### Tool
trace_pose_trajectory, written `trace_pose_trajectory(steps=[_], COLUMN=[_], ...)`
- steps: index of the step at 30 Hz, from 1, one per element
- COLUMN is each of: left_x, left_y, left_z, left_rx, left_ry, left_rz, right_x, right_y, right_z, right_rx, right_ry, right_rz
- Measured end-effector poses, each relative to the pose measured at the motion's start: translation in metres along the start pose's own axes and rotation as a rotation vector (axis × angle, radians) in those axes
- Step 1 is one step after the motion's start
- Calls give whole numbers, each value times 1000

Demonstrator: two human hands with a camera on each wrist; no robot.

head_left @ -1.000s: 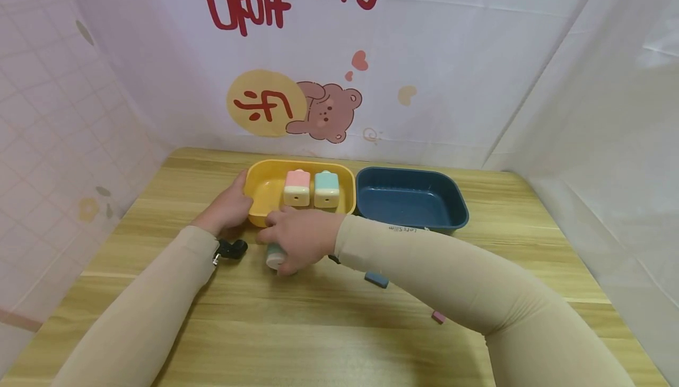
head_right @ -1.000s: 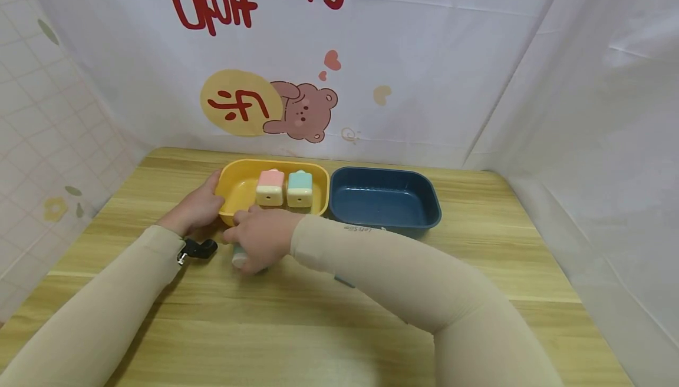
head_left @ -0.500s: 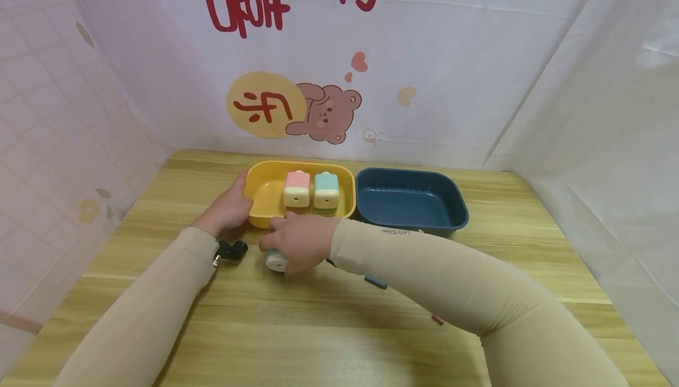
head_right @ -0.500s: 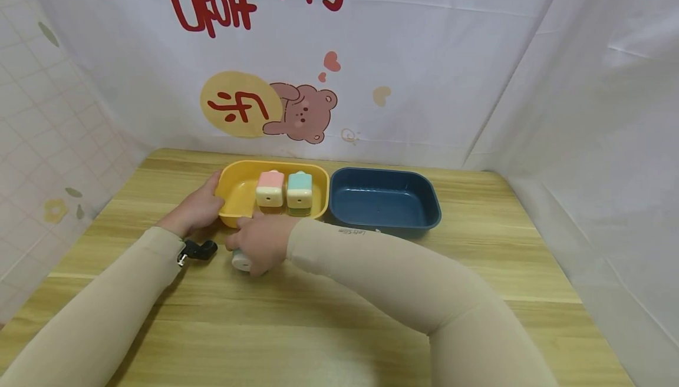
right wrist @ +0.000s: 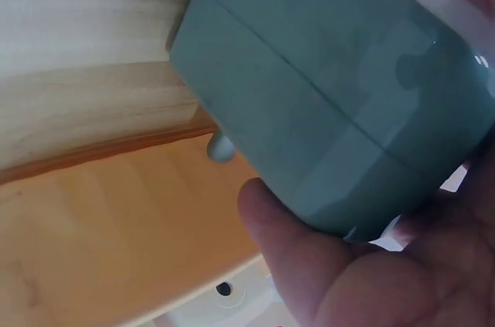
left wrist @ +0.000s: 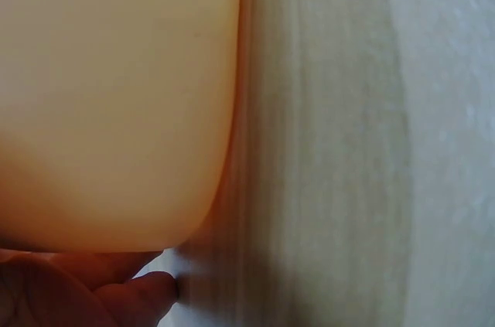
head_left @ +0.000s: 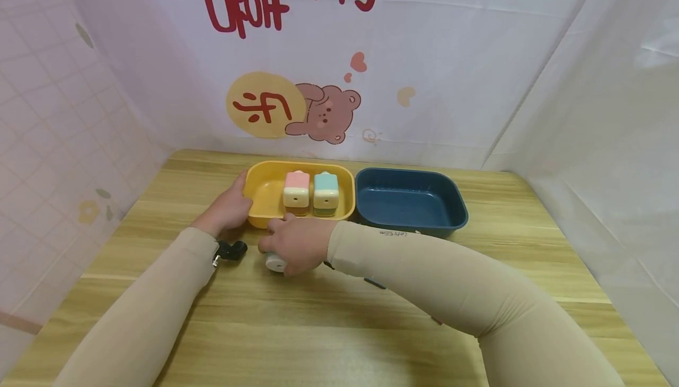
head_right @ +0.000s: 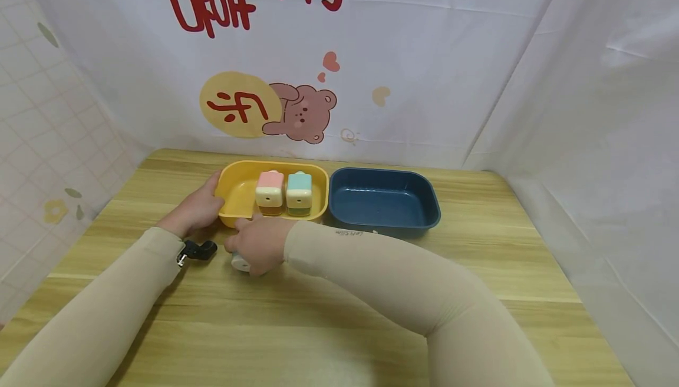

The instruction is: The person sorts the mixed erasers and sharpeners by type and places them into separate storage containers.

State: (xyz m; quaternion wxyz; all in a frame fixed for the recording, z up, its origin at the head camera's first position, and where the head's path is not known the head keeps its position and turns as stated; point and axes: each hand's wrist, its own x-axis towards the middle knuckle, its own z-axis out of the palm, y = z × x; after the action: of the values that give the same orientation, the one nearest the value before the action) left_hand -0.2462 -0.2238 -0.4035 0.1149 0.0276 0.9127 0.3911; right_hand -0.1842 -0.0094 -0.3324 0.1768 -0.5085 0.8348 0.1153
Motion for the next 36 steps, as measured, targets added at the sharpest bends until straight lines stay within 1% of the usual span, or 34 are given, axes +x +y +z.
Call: trace_pose_trajectory(steps=[15,23,36], left_x=[0,-1,-1], left_y=[0,1,0], left_z=[0,0,0], left_rx=[26,15,-1], left_ry=[-10,-18,-17], left_rz=[-11,-24,-35], right_x=[-1,-1,-3], right_y=[-2,-3,-3], right_z=[1,1,3], right_rx=[-16,-25,-31], right_ry=[8,2,24], right_rz=[-9,-5,-28])
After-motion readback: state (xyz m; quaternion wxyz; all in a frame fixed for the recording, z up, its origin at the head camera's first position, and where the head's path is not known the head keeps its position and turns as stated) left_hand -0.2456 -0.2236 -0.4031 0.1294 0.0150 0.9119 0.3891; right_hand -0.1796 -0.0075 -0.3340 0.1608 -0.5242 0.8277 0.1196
